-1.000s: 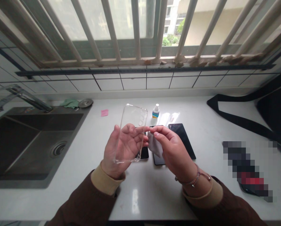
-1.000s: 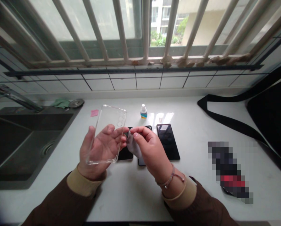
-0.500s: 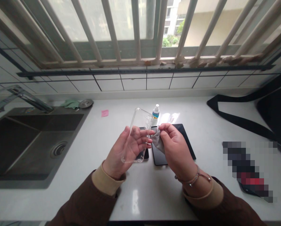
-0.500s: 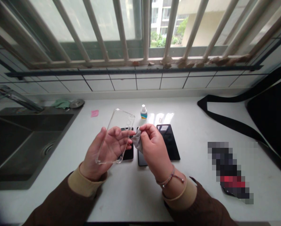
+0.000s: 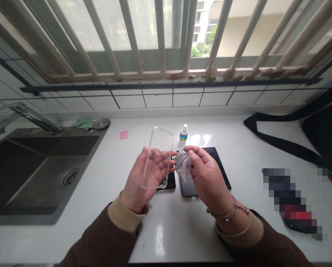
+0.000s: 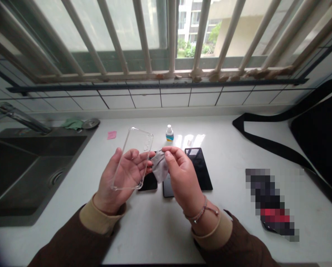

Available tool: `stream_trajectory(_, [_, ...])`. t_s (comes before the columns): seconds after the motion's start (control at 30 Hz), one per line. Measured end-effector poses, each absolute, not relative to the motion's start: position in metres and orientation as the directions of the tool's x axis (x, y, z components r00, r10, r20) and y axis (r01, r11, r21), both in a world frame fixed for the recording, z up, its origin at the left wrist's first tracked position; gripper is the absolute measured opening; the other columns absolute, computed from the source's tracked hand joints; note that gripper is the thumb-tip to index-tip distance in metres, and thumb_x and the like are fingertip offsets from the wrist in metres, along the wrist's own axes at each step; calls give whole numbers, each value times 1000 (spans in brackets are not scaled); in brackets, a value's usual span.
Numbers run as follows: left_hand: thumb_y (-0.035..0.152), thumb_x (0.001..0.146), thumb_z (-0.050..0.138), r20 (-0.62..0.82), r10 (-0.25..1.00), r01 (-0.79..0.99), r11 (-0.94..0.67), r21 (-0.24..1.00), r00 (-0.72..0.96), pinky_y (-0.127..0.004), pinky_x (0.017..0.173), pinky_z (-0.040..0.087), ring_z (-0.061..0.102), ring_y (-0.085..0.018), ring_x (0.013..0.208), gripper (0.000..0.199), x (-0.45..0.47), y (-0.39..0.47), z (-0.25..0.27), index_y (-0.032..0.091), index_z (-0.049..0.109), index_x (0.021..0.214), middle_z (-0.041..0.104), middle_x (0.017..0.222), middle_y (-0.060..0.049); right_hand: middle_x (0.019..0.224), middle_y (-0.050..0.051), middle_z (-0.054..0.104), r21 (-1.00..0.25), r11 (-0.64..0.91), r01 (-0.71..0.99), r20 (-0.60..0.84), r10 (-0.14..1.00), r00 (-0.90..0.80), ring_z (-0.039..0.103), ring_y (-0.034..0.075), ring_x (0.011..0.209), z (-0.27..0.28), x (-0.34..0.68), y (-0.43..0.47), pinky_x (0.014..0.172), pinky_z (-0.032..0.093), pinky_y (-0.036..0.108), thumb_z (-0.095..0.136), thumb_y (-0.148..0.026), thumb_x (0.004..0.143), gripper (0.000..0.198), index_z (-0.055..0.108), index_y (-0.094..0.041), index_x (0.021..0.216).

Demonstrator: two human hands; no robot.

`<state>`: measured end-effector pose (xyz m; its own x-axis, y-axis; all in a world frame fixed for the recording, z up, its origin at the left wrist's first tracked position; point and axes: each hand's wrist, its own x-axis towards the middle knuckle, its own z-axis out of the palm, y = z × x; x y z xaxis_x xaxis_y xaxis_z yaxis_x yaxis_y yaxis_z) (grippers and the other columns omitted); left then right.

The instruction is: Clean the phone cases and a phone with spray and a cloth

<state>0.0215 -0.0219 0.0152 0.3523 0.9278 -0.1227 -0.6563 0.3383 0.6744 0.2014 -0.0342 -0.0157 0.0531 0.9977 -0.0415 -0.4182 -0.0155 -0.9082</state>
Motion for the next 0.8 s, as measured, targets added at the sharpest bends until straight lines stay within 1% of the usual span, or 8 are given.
stream_trajectory(0.13, [58,99,67,-121,929,-657,335,675,349,-38,92,61,77,-24,97,40,21,-22,15,18,62,95,78,122,-17,105,3,74,-908,-8,-420,-28,999,43,69,17,91,-15,200,-35,80,57,31,73,-47,100,29,73,-26,119])
stream_trajectory(0.23, [57,101,65,-128,936,-648,322,690,328,-37,89,62,78,-24,97,38,21,-22,14,20,61,105,78,121,-18,104,3,74,-917,5,-398,-16,999,48,70,17,89,-16,200,-34,78,59,31,72,-45,100,27,72,-26,118])
stream_trajectory(0.3, [56,103,63,-137,941,-621,310,720,310,-35,85,63,78,-24,96,37,22,-22,13,21,59,113,78,121,-18,107,3,75,-931,47,-361,16,996,88,71,17,91,-16,202,-32,79,60,31,73,-42,100,24,71,-26,119])
stream_trajectory(0.43, [53,107,54,-169,926,-534,335,776,336,-35,80,63,78,-24,93,41,25,-23,13,24,53,136,78,118,-18,112,3,76,-961,212,-178,157,947,282,74,18,98,-9,207,-32,84,63,34,73,-33,101,25,67,-29,125])
stream_trajectory(0.53, [54,109,50,-191,884,-463,394,794,426,-37,78,62,77,-26,92,50,29,-26,11,28,45,151,78,117,-18,120,4,78,-933,359,32,346,865,364,76,23,111,-1,208,-37,97,64,43,69,-27,103,31,67,-32,133])
stream_trajectory(0.6, [54,109,49,-185,848,-423,423,802,496,-37,80,62,77,-26,94,53,30,-28,7,29,44,155,77,117,-17,126,3,79,-890,418,181,455,834,312,76,24,117,0,206,-42,104,63,46,68,-23,104,37,66,-35,139])
stream_trajectory(0.7, [56,110,48,-148,813,-413,432,802,563,-37,83,61,75,-25,97,51,32,-30,-2,29,49,153,75,117,-14,134,0,77,-787,499,363,571,812,122,76,23,122,-4,202,-48,108,63,44,66,-16,104,48,63,-39,146])
stream_trajectory(0.8, [56,110,48,-122,832,-462,415,784,541,-34,81,61,74,-23,96,51,33,-29,-9,28,53,152,75,112,-12,140,0,75,-720,580,381,617,786,-31,75,21,124,-10,199,-50,106,65,40,61,-11,106,50,60,-37,148])
